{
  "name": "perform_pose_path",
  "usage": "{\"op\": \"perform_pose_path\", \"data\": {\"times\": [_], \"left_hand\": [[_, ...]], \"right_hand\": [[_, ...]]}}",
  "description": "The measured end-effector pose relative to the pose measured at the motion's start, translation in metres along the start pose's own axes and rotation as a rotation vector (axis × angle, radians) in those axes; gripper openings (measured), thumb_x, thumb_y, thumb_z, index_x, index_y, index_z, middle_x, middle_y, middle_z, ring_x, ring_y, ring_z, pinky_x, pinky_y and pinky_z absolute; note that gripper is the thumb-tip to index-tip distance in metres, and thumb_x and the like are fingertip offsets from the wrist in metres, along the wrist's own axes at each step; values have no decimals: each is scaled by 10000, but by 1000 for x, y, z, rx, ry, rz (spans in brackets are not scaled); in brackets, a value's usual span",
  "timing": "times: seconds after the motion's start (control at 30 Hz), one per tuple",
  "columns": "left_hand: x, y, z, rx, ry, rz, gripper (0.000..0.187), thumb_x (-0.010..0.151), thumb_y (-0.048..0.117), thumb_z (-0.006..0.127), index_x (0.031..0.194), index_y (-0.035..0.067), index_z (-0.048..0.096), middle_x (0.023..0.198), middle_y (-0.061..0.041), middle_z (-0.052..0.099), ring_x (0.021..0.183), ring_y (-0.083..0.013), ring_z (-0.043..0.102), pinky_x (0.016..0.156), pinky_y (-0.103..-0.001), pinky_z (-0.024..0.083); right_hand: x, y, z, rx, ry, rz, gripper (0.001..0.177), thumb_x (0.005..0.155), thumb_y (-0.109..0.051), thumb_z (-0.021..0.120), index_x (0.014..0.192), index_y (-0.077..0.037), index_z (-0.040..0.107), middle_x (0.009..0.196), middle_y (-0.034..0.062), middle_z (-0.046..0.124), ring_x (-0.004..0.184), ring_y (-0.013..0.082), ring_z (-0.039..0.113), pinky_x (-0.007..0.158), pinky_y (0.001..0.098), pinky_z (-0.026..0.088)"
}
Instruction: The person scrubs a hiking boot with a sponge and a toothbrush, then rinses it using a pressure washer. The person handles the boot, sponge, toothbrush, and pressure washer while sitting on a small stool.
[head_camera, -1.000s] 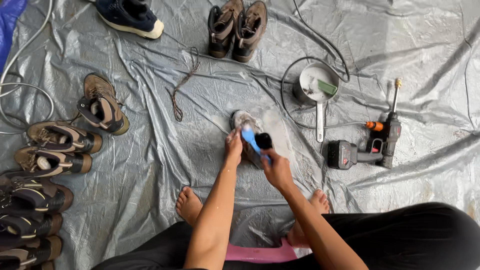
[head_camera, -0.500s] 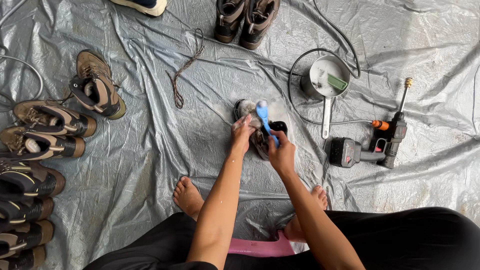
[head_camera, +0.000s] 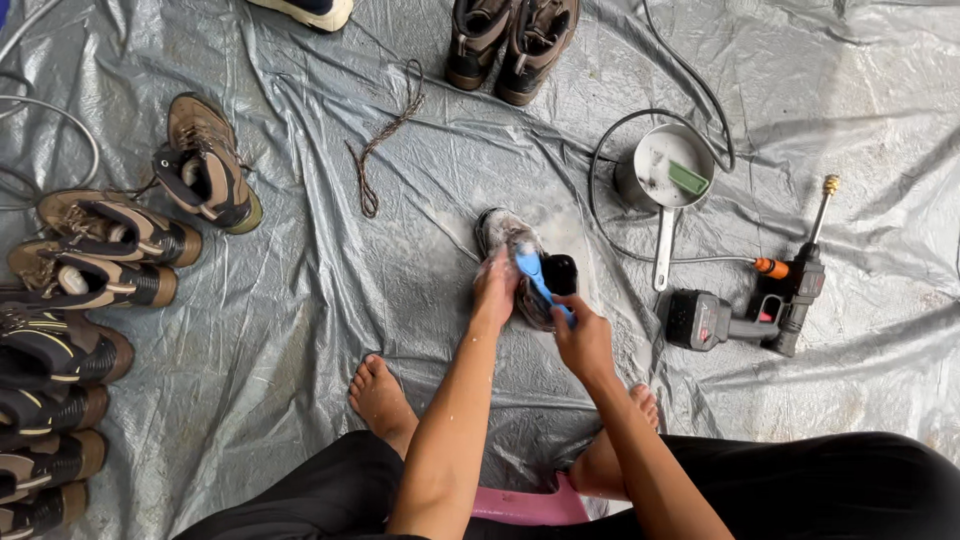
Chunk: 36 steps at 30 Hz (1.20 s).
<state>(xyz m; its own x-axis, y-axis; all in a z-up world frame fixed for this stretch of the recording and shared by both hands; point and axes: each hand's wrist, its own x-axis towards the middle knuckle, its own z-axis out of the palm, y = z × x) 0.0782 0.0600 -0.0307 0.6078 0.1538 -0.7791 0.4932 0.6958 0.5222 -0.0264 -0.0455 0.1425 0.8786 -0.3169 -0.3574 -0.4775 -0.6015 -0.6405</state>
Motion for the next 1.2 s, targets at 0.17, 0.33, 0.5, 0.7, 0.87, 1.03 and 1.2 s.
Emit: {"op": "perform_pose_path", "data": {"times": [0.17, 0.33, 0.5, 0.7, 0.87, 1.03, 1.2], "left_hand": [[13, -26, 2, 54, -98, 33, 385, 948, 317, 839, 1236, 75, 752, 1069, -159, 701, 938, -253, 725, 821, -320, 687], [15, -23, 4, -56, -9, -18, 491, 941, 287, 855, 1337, 33, 714, 1231, -271, 704, 1120, -383, 714, 860, -456, 659], [-2, -27, 5, -34, -14, -15, 569, 965, 286, 830, 1423, 5, 641, 1298, -264, 669, 1157, -361, 683, 943, -423, 641], [8, -41, -8, -51, 1, -43, 500, 943, 293, 865, 1339, 38, 698, 1236, -263, 693, 1074, -356, 699, 862, -442, 659], [69, -52, -22, -16, 9, -23, 472, 915, 340, 890, 1291, 107, 726, 1155, -195, 712, 966, -299, 717, 824, -354, 681], [32, -52, -5, -25, 3, -46, 422, 959, 333, 817, 1282, 74, 735, 1085, -193, 713, 878, -272, 710, 811, -369, 670], [67, -68, -19, -57, 59, -13, 395, 943, 297, 826, 1264, 83, 742, 1037, -217, 715, 825, -302, 738, 798, -385, 699]], "right_hand": [[15, -15, 18, 55, 103, 18, 211, 994, -306, 665, 1183, -306, 759, 923, 206, 787, 969, 470, 738, 849, 570, 563], [6, 13, 2, -13, 58, 31, 218, 974, -324, 698, 1179, -318, 775, 868, 219, 775, 956, 460, 746, 827, 570, 579], [18, 4, 12, 66, 138, -6, 205, 988, -304, 691, 1178, -296, 766, 894, 219, 780, 952, 459, 747, 839, 557, 570], [10, 28, 8, -34, 82, 71, 208, 982, -353, 700, 1172, -329, 779, 947, 190, 795, 1008, 439, 740, 888, 556, 582], [25, 23, 15, 38, 16, 16, 217, 960, -352, 708, 1165, -397, 762, 882, 157, 788, 969, 429, 746, 878, 524, 588], [24, 41, 3, 12, 65, 48, 198, 965, -327, 715, 1145, -368, 786, 767, 172, 746, 868, 426, 749, 803, 551, 559], [2, 25, 21, 91, 41, 6, 195, 985, -293, 675, 1156, -323, 764, 745, 183, 738, 833, 447, 739, 751, 544, 540]]}}
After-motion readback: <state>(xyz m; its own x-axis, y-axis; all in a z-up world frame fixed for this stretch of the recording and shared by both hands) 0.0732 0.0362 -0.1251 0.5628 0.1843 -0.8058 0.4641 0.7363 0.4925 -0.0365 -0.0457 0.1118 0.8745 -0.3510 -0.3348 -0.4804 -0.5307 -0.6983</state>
